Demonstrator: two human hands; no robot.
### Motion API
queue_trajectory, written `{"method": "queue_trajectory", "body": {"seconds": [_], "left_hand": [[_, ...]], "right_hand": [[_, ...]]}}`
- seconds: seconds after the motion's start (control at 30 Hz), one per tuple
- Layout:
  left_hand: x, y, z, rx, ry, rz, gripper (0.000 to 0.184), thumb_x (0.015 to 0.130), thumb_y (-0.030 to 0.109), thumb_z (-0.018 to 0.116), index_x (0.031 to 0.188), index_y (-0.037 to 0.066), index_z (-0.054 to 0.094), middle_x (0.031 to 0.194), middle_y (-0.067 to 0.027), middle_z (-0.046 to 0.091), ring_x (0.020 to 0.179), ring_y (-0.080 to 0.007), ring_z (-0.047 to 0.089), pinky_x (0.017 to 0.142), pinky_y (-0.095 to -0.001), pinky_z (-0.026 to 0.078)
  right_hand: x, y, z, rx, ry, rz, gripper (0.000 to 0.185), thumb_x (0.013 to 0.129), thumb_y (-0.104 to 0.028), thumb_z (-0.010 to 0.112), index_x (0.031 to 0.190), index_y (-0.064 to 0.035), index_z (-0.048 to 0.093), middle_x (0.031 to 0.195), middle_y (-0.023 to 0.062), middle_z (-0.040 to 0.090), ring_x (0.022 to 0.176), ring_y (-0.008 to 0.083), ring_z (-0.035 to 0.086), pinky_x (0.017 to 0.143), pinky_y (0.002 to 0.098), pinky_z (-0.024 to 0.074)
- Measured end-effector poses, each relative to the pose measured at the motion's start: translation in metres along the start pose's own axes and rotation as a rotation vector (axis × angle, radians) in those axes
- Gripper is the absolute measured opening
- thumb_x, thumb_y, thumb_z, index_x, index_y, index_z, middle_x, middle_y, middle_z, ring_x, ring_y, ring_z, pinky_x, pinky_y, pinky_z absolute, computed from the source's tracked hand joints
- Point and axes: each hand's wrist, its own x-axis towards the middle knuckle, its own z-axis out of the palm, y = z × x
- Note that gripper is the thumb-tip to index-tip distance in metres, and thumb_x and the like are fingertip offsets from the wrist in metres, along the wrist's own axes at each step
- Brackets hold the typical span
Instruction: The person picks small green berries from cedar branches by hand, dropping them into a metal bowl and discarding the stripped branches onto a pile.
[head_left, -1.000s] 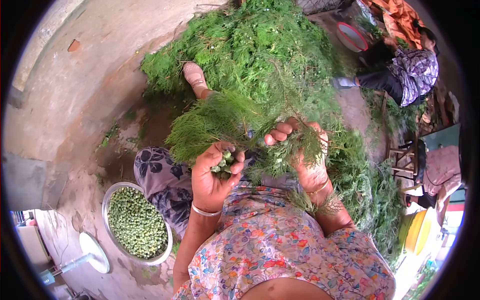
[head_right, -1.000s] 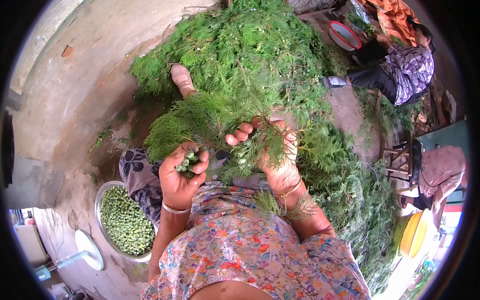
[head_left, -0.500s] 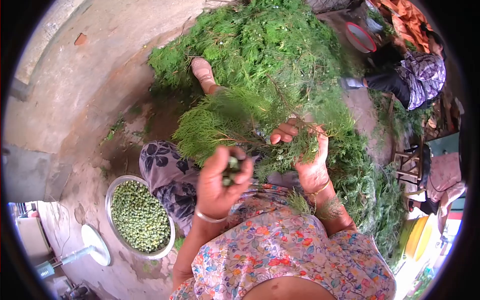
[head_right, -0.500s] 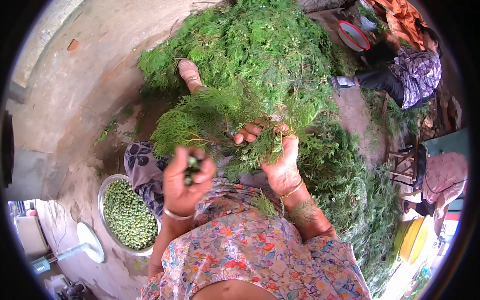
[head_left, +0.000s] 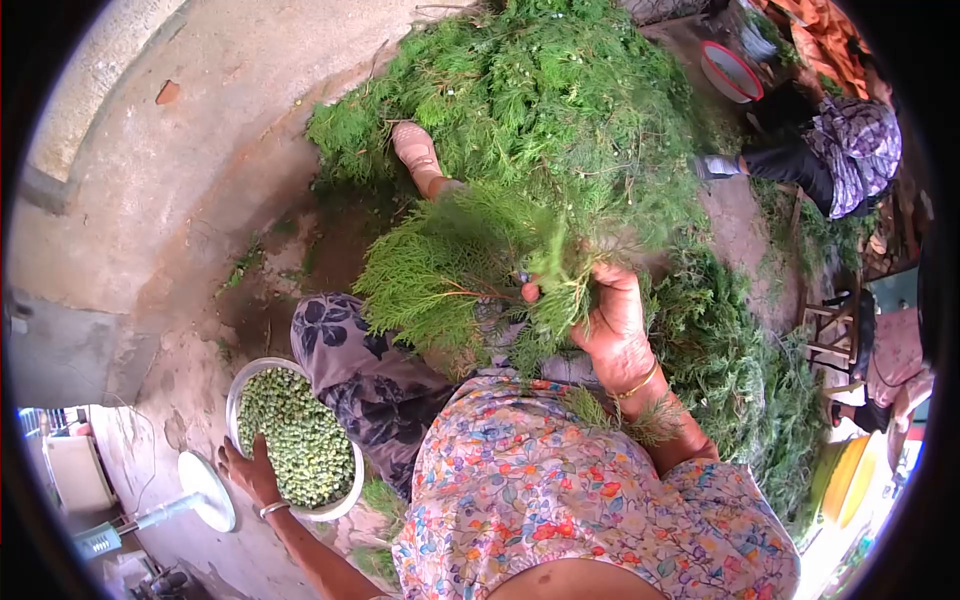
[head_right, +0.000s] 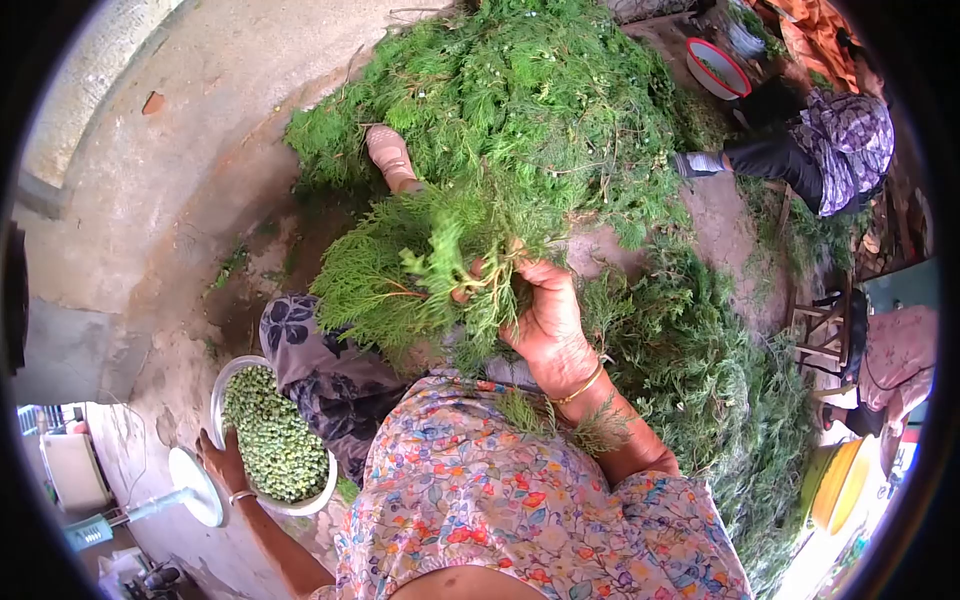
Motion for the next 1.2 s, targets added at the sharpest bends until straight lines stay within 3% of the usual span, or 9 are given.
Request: {"method": "queue_trajectory", "body": {"seconds": [0.1, 0.17, 0.3, 0.5, 0.53, 0.73, 0.97, 1.03, 1.2], "left_hand": [[0.002, 0.003, -0.01, -0.283, 0.083, -0.054, 0.042, 0.084, 0.016, 0.063, 0.116, -0.01, 0.055, 0.099, -0.0166, 0.063, 0.089, -0.0243, 0.06, 0.085, -0.0367, 0.048], [0.008, 0.078, -0.075, -1.044, -0.229, -0.391, 0.029, 0.083, 0.008, 0.06, 0.107, -0.009, 0.06, 0.084, -0.0123, 0.065, 0.072, -0.0163, 0.061, 0.064, -0.0285, 0.051], [-0.005, 0.181, -0.107, -1.531, -0.425, -0.035, 0.021, 0.08, 0.003, 0.063, 0.099, -0.005, 0.064, 0.073, -0.0067, 0.064, 0.058, -0.0088, 0.056, 0.049, -0.0205, 0.043], [-0.033, 0.301, -0.162, -1.637, -0.764, 0.597, 0.022, 0.076, -0.004, 0.066, 0.098, -0.004, 0.064, 0.071, -0.0016, 0.061, 0.057, -0.0033, 0.051, 0.047, -0.0195, 0.04], [-0.039, 0.309, -0.162, -1.645, -0.765, 0.608, 0.022, 0.076, -0.004, 0.066, 0.098, -0.004, 0.064, 0.071, -0.0016, 0.061, 0.057, -0.0033, 0.051, 0.047, -0.0195, 0.04], [-0.049, 0.317, -0.157, -1.749, -1.073, 0.488, 0.014, 0.082, 0.0, 0.065, 0.093, -0.004, 0.058, 0.073, -0.0015, 0.059, 0.061, -0.004, 0.052, 0.052, -0.0216, 0.043], [-0.048, 0.301, -0.146, -1.595, -0.771, 0.591, 0.015, 0.08, -0.003, 0.066, 0.093, -0.003, 0.061, 0.073, -0.0017, 0.059, 0.057, -0.0056, 0.052, 0.05, -0.0203, 0.04], [-0.048, 0.3, -0.146, -1.595, -0.818, 0.533, 0.016, 0.079, -0.004, 0.067, 0.094, -0.002, 0.062, 0.076, -0.0021, 0.061, 0.061, -0.0061, 0.053, 0.054, -0.021, 0.042], [-0.054, 0.315, -0.155, -1.524, -0.557, 0.956, 0.017, 0.074, 0.0, 0.066, 0.089, 0.002, 0.06, 0.074, -0.0125, 0.059, 0.059, -0.0269, 0.059, 0.053, -0.0335, 0.045]], "right_hand": [[0.001, 0.0, -0.009, -0.022, 0.011, -0.003, 0.032, 0.078, -0.014, 0.061, 0.109, -0.0046, 0.057, 0.1, 0.0174, 0.063, 0.091, 0.0353, 0.062, 0.083, 0.0574, 0.0499], [0.003, 0.003, -0.009, -0.074, 0.021, -0.034, 0.032, 0.081, -0.016, 0.063, 0.11, -0.003, 0.057, 0.095, 0.016, 0.064, 0.088, 0.0342, 0.063, 0.084, 0.0534, 0.051], [0.009, 0.012, -0.014, -0.158, 0.029, -0.059, 0.035, 0.082, -0.018, 0.064, 0.111, -0.0013, 0.056, 0.098, 0.0149, 0.064, 0.089, 0.0331, 0.062, 0.084, 0.0514, 0.0518], [-0.004, 0.019, 0.002, -0.295, 0.081, -0.15, 0.031, 0.081, -0.015, 0.066, 0.109, -0.0031, 0.058, 0.103, 0.0079, 0.063, 0.099, 0.0224, 0.058, 0.092, 0.0365, 0.0442], [-0.01, 0.02, 0.019, -0.33, 0.137, -0.167, 0.01, 0.087, -0.012, 0.063, 0.079, -0.0098, 0.058, 0.08, -0.0013, 0.061, 0.079, 0.0109, 0.055, 0.076, 0.0296, 0.0456], [-0.011, 0.026, 0.017, -0.435, 0.081, -0.129, 0.019, 0.09, -0.021, 0.06, 0.092, -0.0019, 0.063, 0.082, 0.002, 0.064, 0.075, 0.0144, 0.057, 0.073, 0.0306, 0.0468], [-0.03, 0.002, 0.024, -1.751, 0.043, -0.497, 0.052, 0.089, -0.047, 0.058, 0.084, 0.0048, 0.059, 0.063, 0.0076, 0.054, 0.06, 0.0129, 0.046, 0.053, 0.0326, 0.0393], [-0.033, -0.003, 0.021, -1.693, 0.042, -0.541, 0.056, 0.088, -0.051, 0.057, 0.082, 0.0045, 0.059, 0.058, 0.0059, 0.048, 0.058, 0.0118, 0.042, 0.05, 0.0328, 0.037], [-0.036, -0.003, 0.024, -1.375, -0.041, -0.018, 0.053, 0.086, -0.051, 0.06, 0.074, 0.0012, 0.06, 0.058, 0.0006, 0.052, 0.054, 0.0083, 0.045, 0.048, 0.0289, 0.0376]]}}
